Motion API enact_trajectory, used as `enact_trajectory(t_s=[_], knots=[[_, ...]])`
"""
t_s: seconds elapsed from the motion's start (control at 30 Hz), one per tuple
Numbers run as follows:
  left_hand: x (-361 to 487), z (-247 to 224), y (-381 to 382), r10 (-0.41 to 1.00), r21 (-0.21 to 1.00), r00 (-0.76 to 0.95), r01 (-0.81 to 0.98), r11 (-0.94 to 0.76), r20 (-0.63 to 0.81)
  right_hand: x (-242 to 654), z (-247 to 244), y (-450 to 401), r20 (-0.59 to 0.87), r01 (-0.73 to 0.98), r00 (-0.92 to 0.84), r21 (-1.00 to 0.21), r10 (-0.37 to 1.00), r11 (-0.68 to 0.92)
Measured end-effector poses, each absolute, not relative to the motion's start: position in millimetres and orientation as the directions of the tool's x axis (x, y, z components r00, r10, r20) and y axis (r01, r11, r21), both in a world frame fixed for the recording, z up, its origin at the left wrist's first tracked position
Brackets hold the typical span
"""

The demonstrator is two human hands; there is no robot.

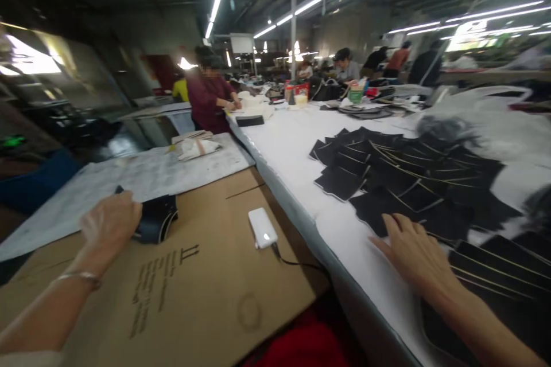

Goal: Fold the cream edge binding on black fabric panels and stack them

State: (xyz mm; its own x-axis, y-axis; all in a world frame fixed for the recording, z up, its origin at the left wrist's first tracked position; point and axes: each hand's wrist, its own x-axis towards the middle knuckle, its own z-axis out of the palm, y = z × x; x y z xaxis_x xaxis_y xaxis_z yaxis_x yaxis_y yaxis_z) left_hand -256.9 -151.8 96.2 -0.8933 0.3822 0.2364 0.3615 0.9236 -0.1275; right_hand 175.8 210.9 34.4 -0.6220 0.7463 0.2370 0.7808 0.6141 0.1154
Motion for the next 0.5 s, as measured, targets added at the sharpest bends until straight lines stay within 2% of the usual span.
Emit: enact_trajectory(t_s=[0.1, 0.23, 0.37, 0.5], knots=[[-276, 73, -164, 0.296, -0.219, -0.936, 0.254, 0.942, 0.191, 166, 21, 232, 0.21, 0.777, -0.629, 0.176, 0.748, 0.604], [-298, 47, -177, 0.279, -0.198, -0.946, 0.245, 0.949, 0.163, 161, 20, 238, 0.167, 0.749, -0.658, 0.248, 0.735, 0.614], [-326, 53, -191, 0.279, -0.207, -0.943, 0.241, 0.948, 0.182, 156, 20, 241, 0.12, 0.714, -0.689, 0.285, 0.715, 0.64], [-351, 49, -185, 0.317, -0.211, -0.938, 0.286, 0.935, 0.136, 153, 14, 245, 0.103, 0.637, -0.76, 0.309, 0.641, 0.706]])
